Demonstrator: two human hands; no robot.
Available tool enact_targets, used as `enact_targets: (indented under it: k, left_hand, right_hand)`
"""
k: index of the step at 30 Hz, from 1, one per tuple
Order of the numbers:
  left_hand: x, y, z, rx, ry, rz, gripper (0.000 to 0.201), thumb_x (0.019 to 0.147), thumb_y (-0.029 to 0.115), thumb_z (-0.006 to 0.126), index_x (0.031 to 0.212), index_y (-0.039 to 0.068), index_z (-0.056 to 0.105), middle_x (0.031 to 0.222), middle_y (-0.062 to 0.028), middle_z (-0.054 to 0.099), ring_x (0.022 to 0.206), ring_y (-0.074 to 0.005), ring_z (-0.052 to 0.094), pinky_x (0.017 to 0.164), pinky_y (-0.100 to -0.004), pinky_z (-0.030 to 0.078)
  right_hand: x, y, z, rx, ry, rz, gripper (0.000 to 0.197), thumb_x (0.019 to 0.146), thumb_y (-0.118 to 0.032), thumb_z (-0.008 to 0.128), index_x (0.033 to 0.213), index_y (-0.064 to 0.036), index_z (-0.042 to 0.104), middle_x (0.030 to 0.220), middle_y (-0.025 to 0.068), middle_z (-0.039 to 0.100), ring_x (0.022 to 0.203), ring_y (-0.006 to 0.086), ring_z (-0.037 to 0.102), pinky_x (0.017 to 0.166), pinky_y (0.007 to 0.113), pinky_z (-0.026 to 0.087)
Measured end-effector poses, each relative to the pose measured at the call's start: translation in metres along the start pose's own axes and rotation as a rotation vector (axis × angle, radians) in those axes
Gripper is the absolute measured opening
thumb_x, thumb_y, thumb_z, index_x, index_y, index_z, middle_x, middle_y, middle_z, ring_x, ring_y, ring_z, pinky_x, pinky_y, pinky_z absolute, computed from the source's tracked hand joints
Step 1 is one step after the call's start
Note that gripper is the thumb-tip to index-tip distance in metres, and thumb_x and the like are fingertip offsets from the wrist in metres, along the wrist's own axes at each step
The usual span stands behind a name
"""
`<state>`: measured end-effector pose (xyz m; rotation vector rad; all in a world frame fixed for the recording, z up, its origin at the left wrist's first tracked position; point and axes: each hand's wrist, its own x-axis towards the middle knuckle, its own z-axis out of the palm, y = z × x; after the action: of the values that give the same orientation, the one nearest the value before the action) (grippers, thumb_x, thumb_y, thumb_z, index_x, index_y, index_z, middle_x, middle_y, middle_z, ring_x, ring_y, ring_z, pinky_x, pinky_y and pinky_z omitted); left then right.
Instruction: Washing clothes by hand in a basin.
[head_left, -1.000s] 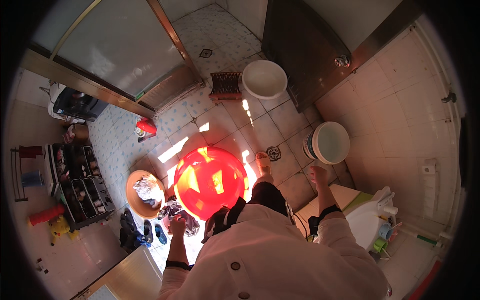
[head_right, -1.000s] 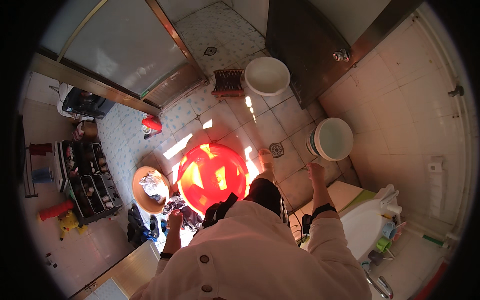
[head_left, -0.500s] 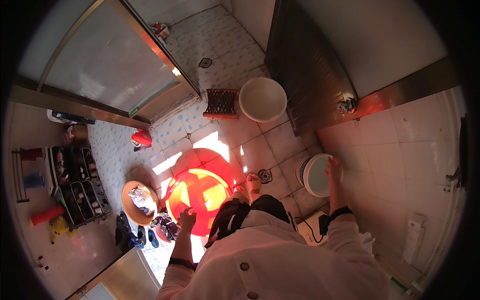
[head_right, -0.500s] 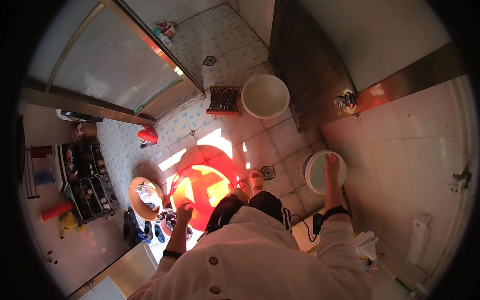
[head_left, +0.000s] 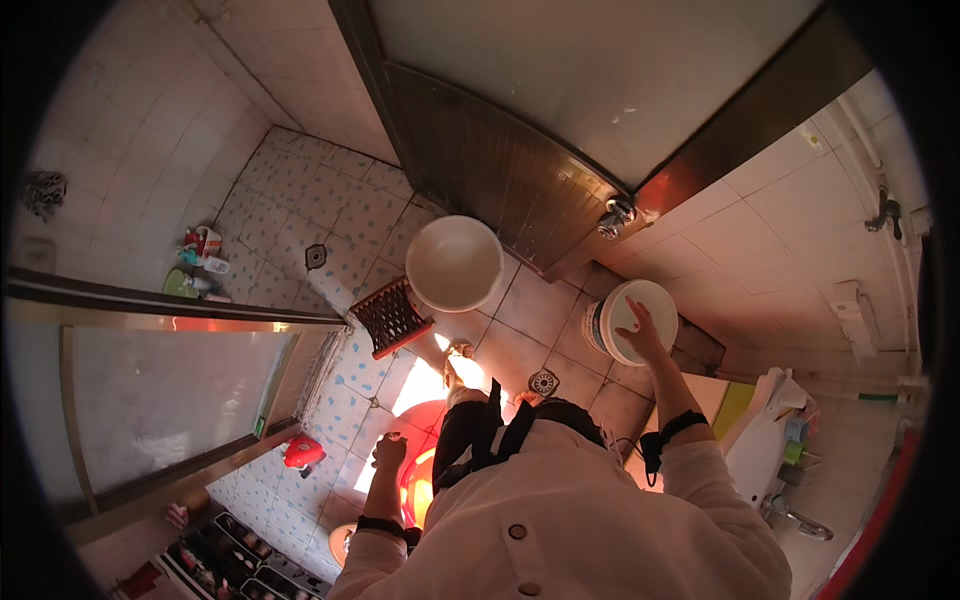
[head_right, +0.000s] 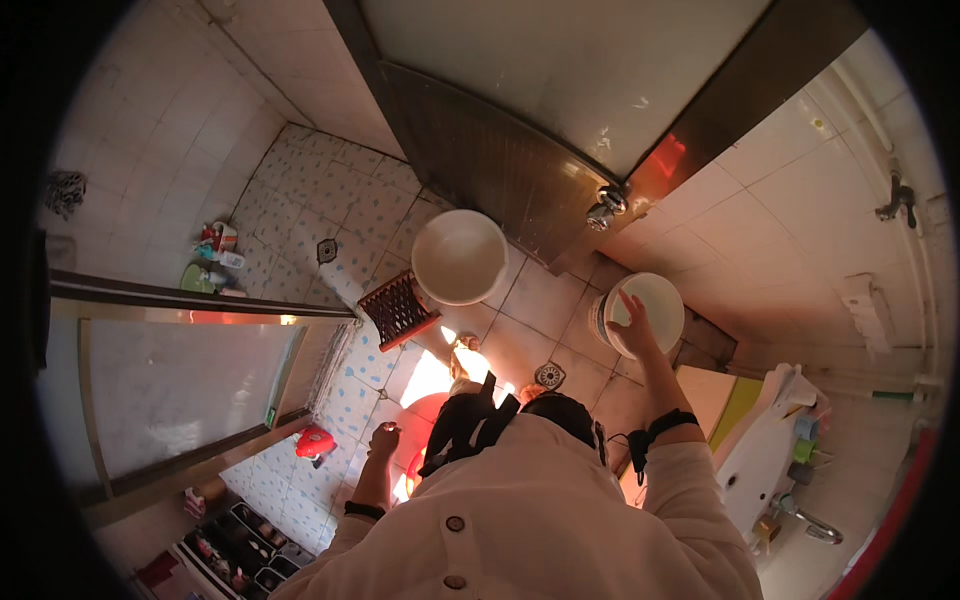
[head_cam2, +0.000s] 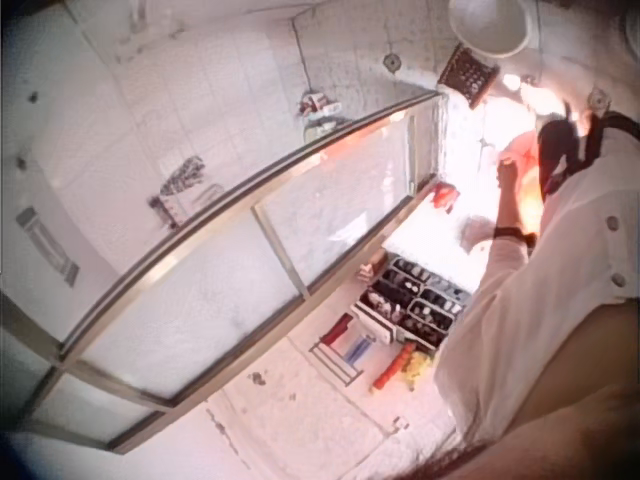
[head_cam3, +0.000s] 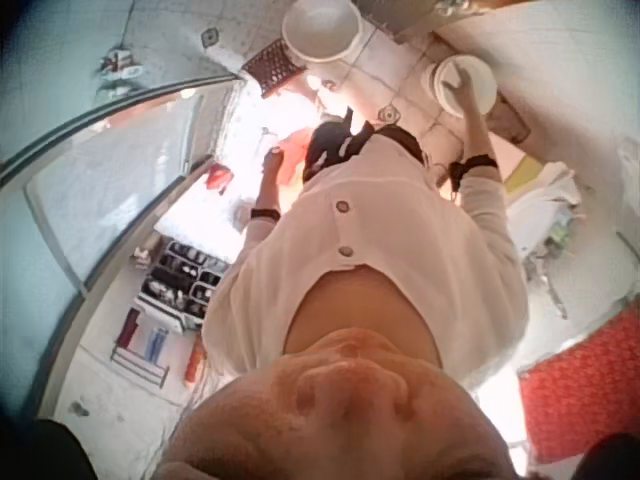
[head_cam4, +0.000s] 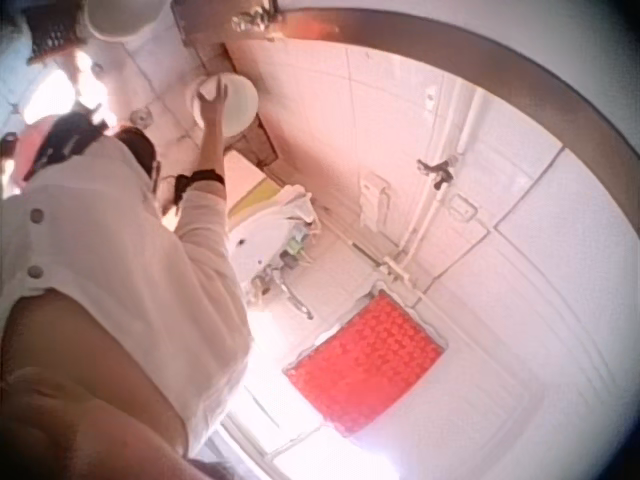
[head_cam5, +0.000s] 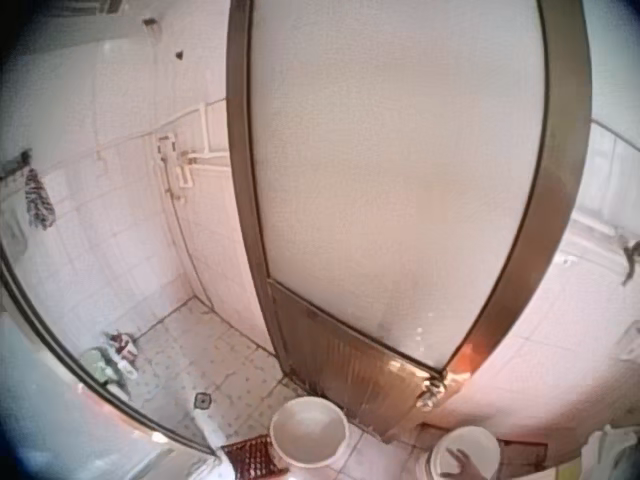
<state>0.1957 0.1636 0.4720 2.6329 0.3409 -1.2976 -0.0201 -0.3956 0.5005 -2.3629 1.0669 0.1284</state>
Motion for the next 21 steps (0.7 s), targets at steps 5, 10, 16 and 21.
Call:
enact_targets:
  k: [5, 10, 16, 21]
  left_hand:
    - [0.042, 0.134, -0.107, 0.290, 0.188, 0.264, 0.036, 0.076, 0.033, 0.057, 0.111, 0.023, 0.058, 0.111, -0.0081, 0.058, 0.109, -0.0328, 0.047, 0.086, -0.0531, 0.034]
    - [0.070, 0.219, -0.136, 0.412, 0.141, 0.549, 0.037, 0.075, 0.032, 0.059, 0.111, 0.022, 0.059, 0.112, -0.0096, 0.057, 0.111, -0.0333, 0.045, 0.087, -0.0567, 0.034]
    - [0.073, 0.325, -0.089, 0.563, 0.051, 0.889, 0.036, 0.076, 0.034, 0.055, 0.111, 0.023, 0.058, 0.113, -0.0086, 0.057, 0.110, -0.0323, 0.048, 0.087, -0.0529, 0.036]
    - [0.050, 0.370, -0.042, 0.665, -0.162, 0.920, 0.035, 0.078, 0.034, 0.054, 0.112, 0.023, 0.058, 0.116, -0.0061, 0.056, 0.110, -0.0287, 0.050, 0.087, -0.0490, 0.039]
  right_hand:
    - [-0.078, 0.012, 0.014, 0.359, 0.123, 0.331, 0.089, 0.072, -0.024, 0.072, 0.139, -0.0039, 0.017, 0.135, 0.0249, 0.027, 0.126, 0.0371, 0.027, 0.098, 0.040, 0.035]
    - [-0.142, -0.030, 0.036, 0.478, 0.196, 0.658, 0.078, 0.072, -0.023, 0.067, 0.134, -0.0014, 0.026, 0.131, 0.0250, 0.033, 0.122, 0.0368, 0.033, 0.100, 0.041, 0.032]
    - [-0.238, -0.005, 0.089, 0.601, 0.320, 0.988, 0.074, 0.073, -0.025, 0.063, 0.134, -0.0034, 0.027, 0.130, 0.0245, 0.034, 0.120, 0.0373, 0.036, 0.098, 0.042, 0.034]
    - [-0.308, -0.013, 0.130, 0.497, 0.494, 1.114, 0.062, 0.071, -0.016, 0.066, 0.126, -0.0029, 0.041, 0.123, 0.0249, 0.045, 0.113, 0.0378, 0.046, 0.092, 0.039, 0.040]
